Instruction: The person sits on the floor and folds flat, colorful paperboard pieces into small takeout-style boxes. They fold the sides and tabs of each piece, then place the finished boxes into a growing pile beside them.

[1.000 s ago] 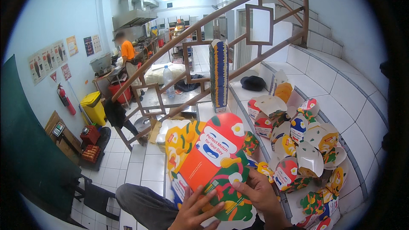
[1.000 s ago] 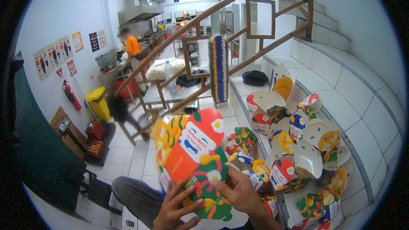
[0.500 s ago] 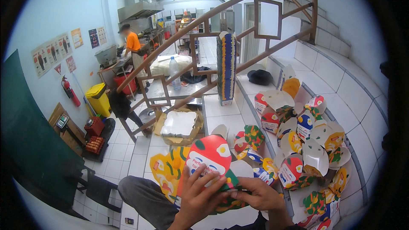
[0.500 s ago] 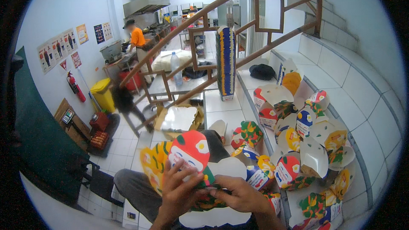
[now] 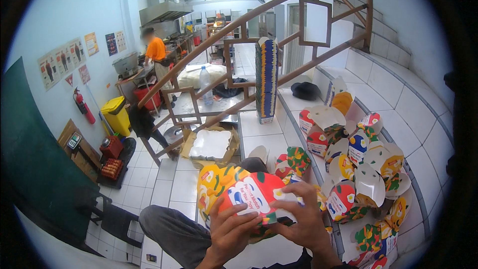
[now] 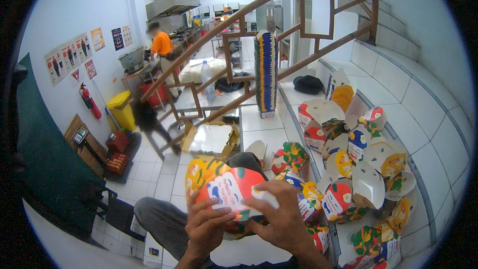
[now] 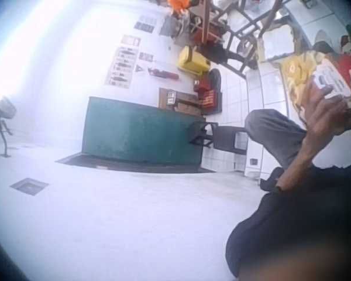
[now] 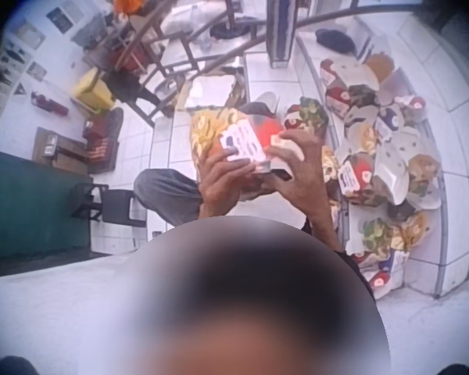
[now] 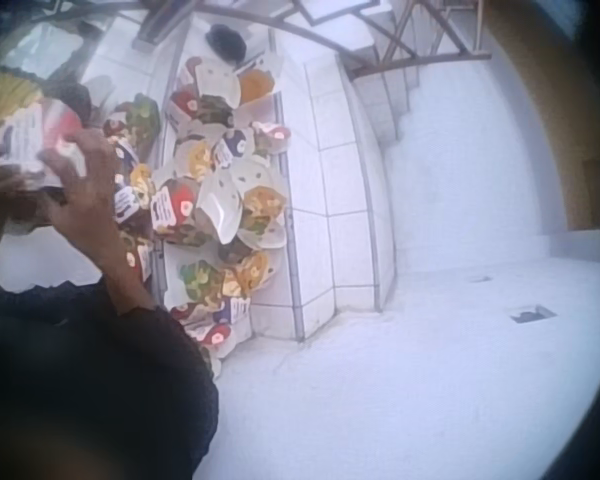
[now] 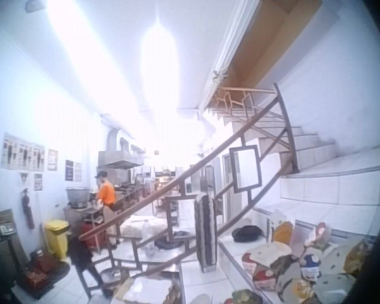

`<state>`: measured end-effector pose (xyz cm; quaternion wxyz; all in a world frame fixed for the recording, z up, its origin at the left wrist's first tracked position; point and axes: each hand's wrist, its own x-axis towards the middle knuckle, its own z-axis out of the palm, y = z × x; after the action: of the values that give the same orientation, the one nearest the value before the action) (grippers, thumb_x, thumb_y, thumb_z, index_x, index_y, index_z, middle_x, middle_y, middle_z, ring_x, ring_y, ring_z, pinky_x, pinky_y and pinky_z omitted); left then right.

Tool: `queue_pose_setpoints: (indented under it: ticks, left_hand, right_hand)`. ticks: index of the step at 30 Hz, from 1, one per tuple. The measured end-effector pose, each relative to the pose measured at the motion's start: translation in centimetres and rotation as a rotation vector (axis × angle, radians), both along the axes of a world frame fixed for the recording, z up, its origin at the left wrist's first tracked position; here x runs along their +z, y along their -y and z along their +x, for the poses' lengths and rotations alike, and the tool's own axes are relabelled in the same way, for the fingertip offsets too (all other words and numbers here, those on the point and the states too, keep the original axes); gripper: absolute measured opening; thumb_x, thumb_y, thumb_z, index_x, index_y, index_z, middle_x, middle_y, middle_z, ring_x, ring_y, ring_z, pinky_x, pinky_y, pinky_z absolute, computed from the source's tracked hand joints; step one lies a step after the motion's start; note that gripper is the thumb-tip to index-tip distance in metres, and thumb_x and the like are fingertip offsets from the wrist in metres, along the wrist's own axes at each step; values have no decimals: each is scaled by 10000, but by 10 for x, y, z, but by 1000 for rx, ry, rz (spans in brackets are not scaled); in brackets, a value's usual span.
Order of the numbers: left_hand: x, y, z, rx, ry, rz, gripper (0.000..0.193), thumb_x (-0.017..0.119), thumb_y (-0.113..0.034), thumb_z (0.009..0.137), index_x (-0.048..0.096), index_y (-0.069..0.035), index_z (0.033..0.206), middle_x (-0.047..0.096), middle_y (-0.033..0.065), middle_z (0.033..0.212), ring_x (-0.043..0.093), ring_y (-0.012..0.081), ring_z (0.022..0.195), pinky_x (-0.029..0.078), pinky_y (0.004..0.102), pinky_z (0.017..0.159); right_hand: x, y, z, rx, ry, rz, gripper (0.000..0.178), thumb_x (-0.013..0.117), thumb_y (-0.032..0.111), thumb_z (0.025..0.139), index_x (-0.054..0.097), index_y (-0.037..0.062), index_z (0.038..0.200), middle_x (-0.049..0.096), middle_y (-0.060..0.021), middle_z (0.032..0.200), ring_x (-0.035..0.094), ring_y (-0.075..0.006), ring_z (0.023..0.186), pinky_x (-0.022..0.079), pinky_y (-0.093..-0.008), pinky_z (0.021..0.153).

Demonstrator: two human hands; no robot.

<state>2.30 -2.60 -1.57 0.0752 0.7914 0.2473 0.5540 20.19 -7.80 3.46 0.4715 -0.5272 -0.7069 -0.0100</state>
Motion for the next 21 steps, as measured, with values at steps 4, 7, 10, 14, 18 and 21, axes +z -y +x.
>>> queue_pose_setpoints:
  ticks: [4,7,10,14,18,21]
  left_hand:
    - [7,-7,-3,-38,-16,-45,287,790,-60,721,727,-134,991,690,-1,1007,596,233,1101,313,528,1085]
    - [12,-9,-6,-24,-18,-210,241,772,-30,714,721,-137,924,692,21,999,580,256,1148,302,546,1102]
    - [17,-14,-10,-68,-73,-172,217,762,-30,733,704,-117,923,683,38,1007,571,263,1163,293,562,1099]
    - [22,-16,-6,-88,-82,-113,199,735,-36,771,679,-95,953,663,51,1050,562,282,1175,294,568,1092]
    - [9,1,0,146,-29,-149,237,715,-39,783,658,-66,1012,644,91,1057,572,304,1139,326,548,1069]
    - [-17,30,0,238,143,-86,435,706,-106,801,543,-39,1199,554,150,1192,509,334,1207,327,527,1076]
  right_hand:
    - [-5,-6,9,138,96,-19,299,798,103,664,687,135,940,631,-19,921,593,-215,922,378,-434,909]
    - [-9,-6,12,133,-44,-70,271,789,83,669,697,127,920,640,-29,903,604,-219,904,405,-399,876]
    - [-10,-6,11,197,-124,-157,292,780,66,675,705,107,955,640,-54,882,617,-226,866,461,-366,801]
    - [-7,-6,7,254,-73,-152,366,762,48,702,702,96,1060,629,-82,857,627,-231,794,511,-334,681]
    - [-9,-10,8,143,-86,-121,298,730,-10,749,723,63,1038,630,-90,876,618,-187,794,495,-279,696]
    - [-15,-15,9,-140,-189,67,331,684,2,796,685,43,1125,609,-97,834,614,-193,742,504,-298,649]
